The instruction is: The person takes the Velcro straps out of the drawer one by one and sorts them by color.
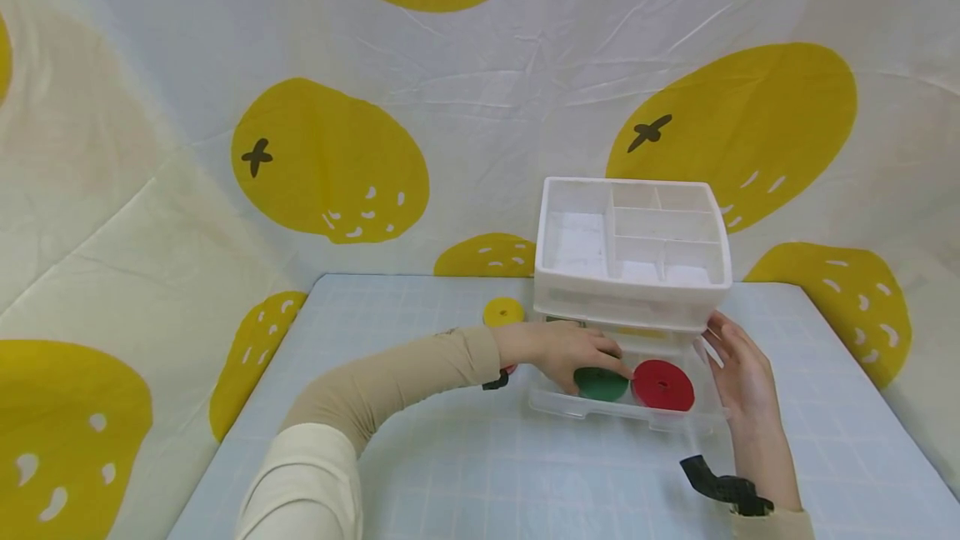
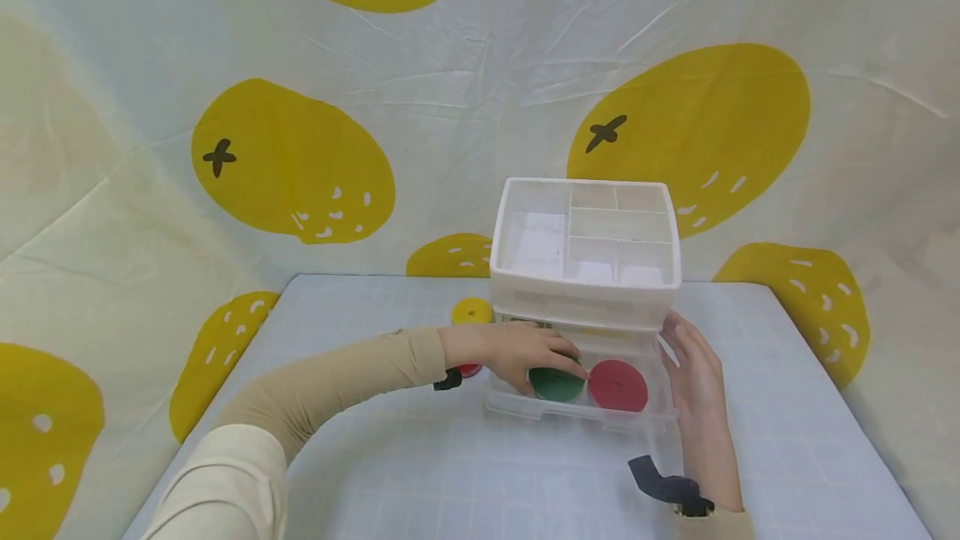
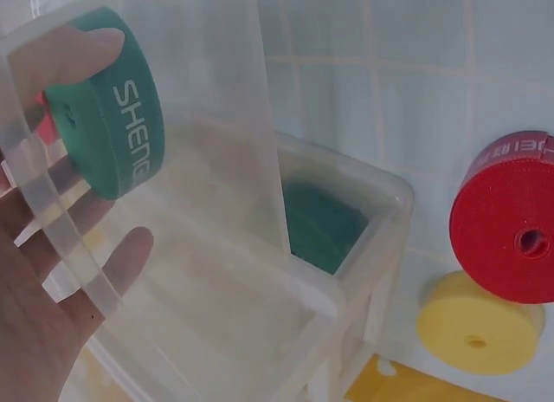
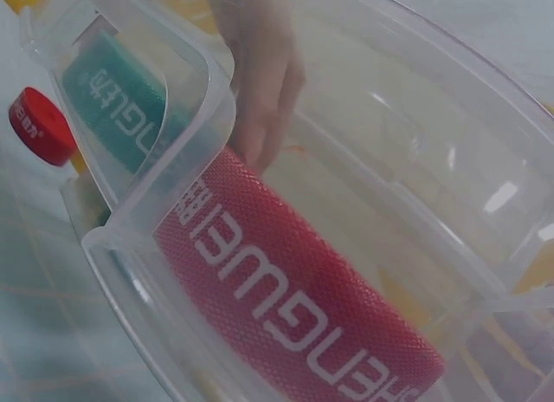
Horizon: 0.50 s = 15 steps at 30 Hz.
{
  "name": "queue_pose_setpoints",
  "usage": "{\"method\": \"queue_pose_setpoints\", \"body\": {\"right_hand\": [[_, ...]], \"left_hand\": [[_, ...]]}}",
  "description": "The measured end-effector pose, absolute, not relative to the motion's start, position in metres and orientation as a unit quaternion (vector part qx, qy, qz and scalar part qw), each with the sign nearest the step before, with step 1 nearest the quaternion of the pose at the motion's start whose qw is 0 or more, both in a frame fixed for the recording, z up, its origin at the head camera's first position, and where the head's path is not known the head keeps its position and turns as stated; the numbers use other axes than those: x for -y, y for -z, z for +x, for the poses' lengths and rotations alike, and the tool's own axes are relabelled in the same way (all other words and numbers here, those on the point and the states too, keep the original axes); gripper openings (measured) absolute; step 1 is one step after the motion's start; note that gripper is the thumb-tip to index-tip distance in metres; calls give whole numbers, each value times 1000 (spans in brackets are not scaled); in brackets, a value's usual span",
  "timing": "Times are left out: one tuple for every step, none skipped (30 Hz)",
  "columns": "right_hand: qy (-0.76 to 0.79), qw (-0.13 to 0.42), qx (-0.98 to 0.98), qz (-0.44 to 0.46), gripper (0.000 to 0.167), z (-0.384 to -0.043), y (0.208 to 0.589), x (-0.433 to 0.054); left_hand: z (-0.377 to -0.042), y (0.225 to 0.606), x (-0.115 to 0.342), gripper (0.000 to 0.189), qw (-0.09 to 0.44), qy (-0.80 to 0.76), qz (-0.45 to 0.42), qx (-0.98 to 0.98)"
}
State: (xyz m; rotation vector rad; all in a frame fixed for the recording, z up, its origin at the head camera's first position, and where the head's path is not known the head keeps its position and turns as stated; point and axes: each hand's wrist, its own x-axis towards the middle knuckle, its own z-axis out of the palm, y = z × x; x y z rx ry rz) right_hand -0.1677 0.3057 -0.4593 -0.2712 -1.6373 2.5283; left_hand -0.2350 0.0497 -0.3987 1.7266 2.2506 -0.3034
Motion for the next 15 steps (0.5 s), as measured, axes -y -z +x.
{"method": "queue_pose_setpoints", "body": {"right_hand": [[-834,59,541,-89,53,-167,459,-306],[-833,59,543,-88,53,-167,459,-305],[-833,60,544,-86,53,-167,459,-305],[-832,61,544,-85,53,-167,459,-305],[-832,61,544,-84,53,-167,459,-305],[-832,62,545,-84,53,-167,459,-305],[-832,62,544,-85,53,-167,459,-305],[-832,62,544,-86,53,-167,459,-305],[-833,62,543,-87,53,-167,459,-305],[-833,60,543,-88,53,-167,459,-305],[-833,60,543,-89,54,-167,458,-305],[-833,59,542,-90,54,-167,458,-305],[-834,58,542,-90,54,-167,458,-305],[-834,58,542,-89,54,-167,458,-305],[-833,58,543,-88,53,-167,458,-305]], "left_hand": [[-235,398,-49,69,140,107,600,-780],[-235,397,-48,68,135,109,601,-780],[-235,397,-47,67,131,110,603,-779],[-235,397,-47,66,127,111,603,-779],[-235,396,-46,66,124,111,605,-779],[-235,395,-45,65,121,111,606,-778],[-235,395,-45,65,117,112,608,-778],[-234,394,-45,65,115,112,608,-778],[-234,393,-44,64,112,113,608,-778],[-233,392,-44,64,109,114,608,-778],[-233,391,-44,64,106,115,608,-778],[-232,390,-43,64,103,116,607,-779],[-232,389,-43,64,100,116,606,-780],[-231,388,-42,64,96,118,605,-781],[-231,387,-41,64,94,118,604,-783]]}}
